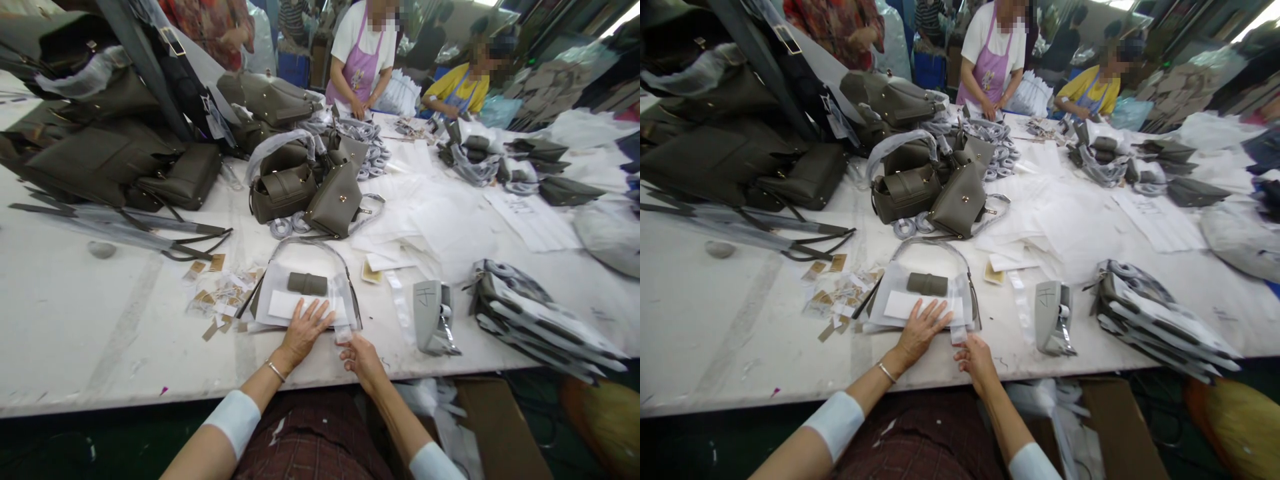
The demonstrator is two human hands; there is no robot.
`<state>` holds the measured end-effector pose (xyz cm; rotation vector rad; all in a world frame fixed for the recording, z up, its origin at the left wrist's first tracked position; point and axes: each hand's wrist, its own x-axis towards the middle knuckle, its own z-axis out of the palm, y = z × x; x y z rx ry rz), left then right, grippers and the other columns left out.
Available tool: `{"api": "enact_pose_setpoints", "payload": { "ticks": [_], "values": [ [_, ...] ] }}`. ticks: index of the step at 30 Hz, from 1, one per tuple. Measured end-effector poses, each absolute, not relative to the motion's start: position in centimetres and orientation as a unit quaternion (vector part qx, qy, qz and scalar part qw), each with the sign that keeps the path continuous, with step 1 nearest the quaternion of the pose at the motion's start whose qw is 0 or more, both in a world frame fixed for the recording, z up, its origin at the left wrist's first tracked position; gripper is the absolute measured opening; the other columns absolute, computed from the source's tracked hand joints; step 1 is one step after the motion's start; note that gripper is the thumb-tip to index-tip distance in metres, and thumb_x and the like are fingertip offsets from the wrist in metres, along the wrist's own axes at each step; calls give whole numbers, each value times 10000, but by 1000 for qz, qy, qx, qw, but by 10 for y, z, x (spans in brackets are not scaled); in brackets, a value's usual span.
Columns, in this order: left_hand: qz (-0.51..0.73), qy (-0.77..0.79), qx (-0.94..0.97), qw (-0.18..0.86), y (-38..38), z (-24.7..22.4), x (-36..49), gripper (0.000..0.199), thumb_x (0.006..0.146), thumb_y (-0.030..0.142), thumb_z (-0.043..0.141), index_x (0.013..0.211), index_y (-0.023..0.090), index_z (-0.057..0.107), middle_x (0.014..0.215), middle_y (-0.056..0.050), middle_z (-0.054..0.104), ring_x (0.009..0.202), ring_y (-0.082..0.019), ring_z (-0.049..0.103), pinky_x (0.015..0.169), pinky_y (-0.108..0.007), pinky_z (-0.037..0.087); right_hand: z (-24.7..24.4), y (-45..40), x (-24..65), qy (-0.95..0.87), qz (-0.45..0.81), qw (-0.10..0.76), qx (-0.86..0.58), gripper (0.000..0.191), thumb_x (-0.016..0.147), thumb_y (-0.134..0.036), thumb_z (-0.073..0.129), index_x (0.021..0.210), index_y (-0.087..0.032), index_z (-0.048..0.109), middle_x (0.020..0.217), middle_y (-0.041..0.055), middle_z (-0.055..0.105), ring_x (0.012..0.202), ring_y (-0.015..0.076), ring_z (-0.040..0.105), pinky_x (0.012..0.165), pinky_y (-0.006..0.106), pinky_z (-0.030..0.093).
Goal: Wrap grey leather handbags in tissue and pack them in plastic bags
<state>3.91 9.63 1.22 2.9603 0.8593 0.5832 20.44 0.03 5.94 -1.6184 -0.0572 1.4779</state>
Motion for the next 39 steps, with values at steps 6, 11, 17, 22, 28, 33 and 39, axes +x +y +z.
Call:
{"api": "enact_pose_setpoints", "payload": {
  "ticks": [6, 11, 17, 22, 28, 33, 39],
  "values": [
    [179, 276, 944, 16, 95, 10, 38, 440, 994, 269, 415, 1432, 309, 419, 1512, -39, 420, 1390, -269, 367, 1149, -608, 205, 75, 5, 202, 34, 587, 501, -635, 529, 571, -598, 814, 823, -183, 603, 695, -10, 646, 530, 122, 617, 353, 173, 399],
    [180, 277, 942, 54, 95, 9, 38, 452, 988, 250, 415, 1438, 287, 413, 1499, -47, 439, 1414, -248, 333, 1181, -592, 124, 66, 14, 186, -25, 558, 495, -665, 554, 450, -571, 872, 659, -155, 572, 621, -3, 619, 470, 82, 544, 348, 159, 363],
    [171, 239, 948, 122, 99, 23, 31, 517, 965, 201, 422, 1471, 281, 352, 1507, -49, 425, 1450, -229, 263, 1179, -613, 12, 55, 13, 182, -50, 521, 483, -702, 549, 443, -610, 835, 607, -170, 551, 527, -24, 563, 438, 98, 529, 331, 177, 350],
    [168, 211, 946, 181, 102, 32, 28, 452, 968, 235, 446, 1416, 287, 431, 1450, -39, 502, 1427, -221, 314, 1166, -626, -53, 51, 12, 182, -94, 507, 459, -724, 498, 515, -610, 781, 600, -168, 569, 508, -12, 571, 431, 106, 521, 338, 187, 347],
    [231, 287, 900, 231, 96, 25, 42, 259, 968, 353, 520, 1206, 338, 620, 1281, 10, 647, 1299, -197, 492, 1192, -579, -35, 41, -13, 201, -199, 466, 360, -783, 415, 645, -593, 640, 644, -179, 615, 588, 26, 632, 485, 152, 554, 383, 238, 376],
    [286, 314, 873, 240, 91, 20, 50, 170, 937, 320, 588, 1082, 329, 676, 1196, 26, 693, 1244, -201, 544, 1199, -566, -29, 29, -38, 213, -313, 321, 229, -864, 290, 677, -457, 667, 810, -201, 634, 660, 15, 640, 666, 210, 625, 631, 299, 458],
    [284, 315, 873, 240, 91, 25, 49, 167, 928, 282, 597, 1086, 286, 652, 1194, -6, 693, 1249, -205, 547, 1196, -591, 40, 28, -24, 195, -396, 290, 151, -858, 118, 681, -309, 686, 687, -231, 598, 727, 24, 627, 695, 203, 600, 654, 292, 402]
  ]
}}
